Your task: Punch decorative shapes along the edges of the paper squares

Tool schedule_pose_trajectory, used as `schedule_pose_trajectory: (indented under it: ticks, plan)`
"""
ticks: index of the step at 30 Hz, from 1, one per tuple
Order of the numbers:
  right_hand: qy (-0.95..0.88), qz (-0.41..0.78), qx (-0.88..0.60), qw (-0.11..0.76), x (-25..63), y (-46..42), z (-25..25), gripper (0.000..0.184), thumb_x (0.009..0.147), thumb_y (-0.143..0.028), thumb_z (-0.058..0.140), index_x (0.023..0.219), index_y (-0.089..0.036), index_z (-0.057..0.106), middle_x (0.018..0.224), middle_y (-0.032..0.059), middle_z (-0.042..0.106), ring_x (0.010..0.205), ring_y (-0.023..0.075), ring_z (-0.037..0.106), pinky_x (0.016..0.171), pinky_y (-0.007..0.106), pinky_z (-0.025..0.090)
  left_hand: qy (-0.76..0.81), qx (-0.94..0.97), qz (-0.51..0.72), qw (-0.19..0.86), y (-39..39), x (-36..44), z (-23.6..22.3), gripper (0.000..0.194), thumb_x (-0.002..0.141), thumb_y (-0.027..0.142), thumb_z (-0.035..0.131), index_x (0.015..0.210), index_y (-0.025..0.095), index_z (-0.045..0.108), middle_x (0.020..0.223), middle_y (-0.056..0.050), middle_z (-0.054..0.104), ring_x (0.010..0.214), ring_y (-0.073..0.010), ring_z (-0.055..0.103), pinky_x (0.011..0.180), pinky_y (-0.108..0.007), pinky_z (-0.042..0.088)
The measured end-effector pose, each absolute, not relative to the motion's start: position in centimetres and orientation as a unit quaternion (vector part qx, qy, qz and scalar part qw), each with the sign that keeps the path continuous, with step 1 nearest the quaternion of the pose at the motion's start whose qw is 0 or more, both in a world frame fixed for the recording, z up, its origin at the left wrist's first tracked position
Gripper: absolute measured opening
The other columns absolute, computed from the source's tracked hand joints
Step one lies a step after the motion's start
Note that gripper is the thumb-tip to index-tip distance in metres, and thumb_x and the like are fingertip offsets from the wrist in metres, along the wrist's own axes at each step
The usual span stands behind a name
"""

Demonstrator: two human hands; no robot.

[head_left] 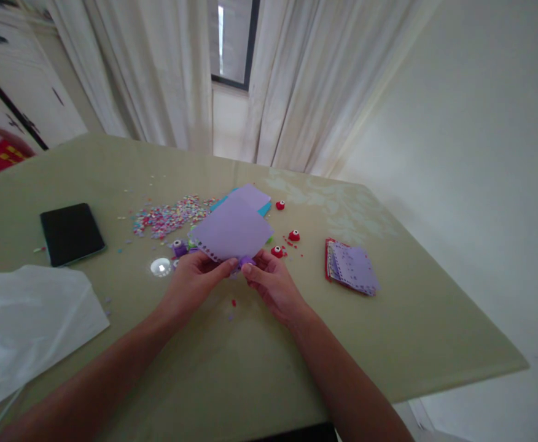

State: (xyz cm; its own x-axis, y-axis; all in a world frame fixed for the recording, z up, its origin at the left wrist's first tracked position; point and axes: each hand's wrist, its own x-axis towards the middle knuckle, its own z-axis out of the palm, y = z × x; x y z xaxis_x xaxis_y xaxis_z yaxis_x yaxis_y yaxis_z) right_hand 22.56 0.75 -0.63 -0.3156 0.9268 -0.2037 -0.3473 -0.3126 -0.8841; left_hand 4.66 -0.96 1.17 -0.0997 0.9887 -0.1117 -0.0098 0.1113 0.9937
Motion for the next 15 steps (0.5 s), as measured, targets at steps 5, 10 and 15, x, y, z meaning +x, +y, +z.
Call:
schedule_pose_trajectory:
  ticks: [5, 10, 15]
  plan:
    - [-0.412, 0.706, -0.391, 0.424, 22.7, 0.8, -0.6, 0.046, 0.065, -0.054, 0.102, 0.087, -0.02, 0.08, 0.079, -0.0002, 0.069, 0.068, 0.0131, 0.052, 0.064, 0.029, 0.039, 0.541, 0.447, 0.492, 0.515, -1.0, 4.7, 0.8, 0.029, 0.072, 0.048, 0.089, 0.084, 0.023, 0.086, 0.092, -0.008, 0.088, 0.089, -0.0315, 0.082, 0.085, -0.042, 0.065]
    - [-0.423, 0.686, -0.414, 0.422, 22.7, 0.9, -0.8, 0.049, 0.065, -0.059, 0.101, 0.084, -0.02, 0.079, 0.077, -0.0005, 0.066, 0.065, 0.0125, 0.049, 0.062, 0.029, 0.036, 0.524, 0.439, 0.493, 0.539, -0.9, 4.7, 0.0, 0.039, 0.071, 0.05, 0.093, 0.096, 0.022, 0.087, 0.104, -0.01, 0.089, 0.097, -0.0328, 0.083, 0.093, -0.045, 0.065]
    - [-0.436, 0.678, -0.421, 0.416, 22.6, 0.9, -0.9, 0.053, 0.066, -0.065, 0.098, 0.084, -0.02, 0.077, 0.07, -0.0027, 0.061, 0.06, 0.0115, 0.041, 0.058, 0.029, 0.029, 0.519, 0.433, 0.488, 0.552, -0.9, 4.6, 0.0, 0.039, 0.072, 0.048, 0.094, 0.099, 0.019, 0.087, 0.106, -0.011, 0.089, 0.102, -0.0341, 0.083, 0.095, -0.044, 0.065]
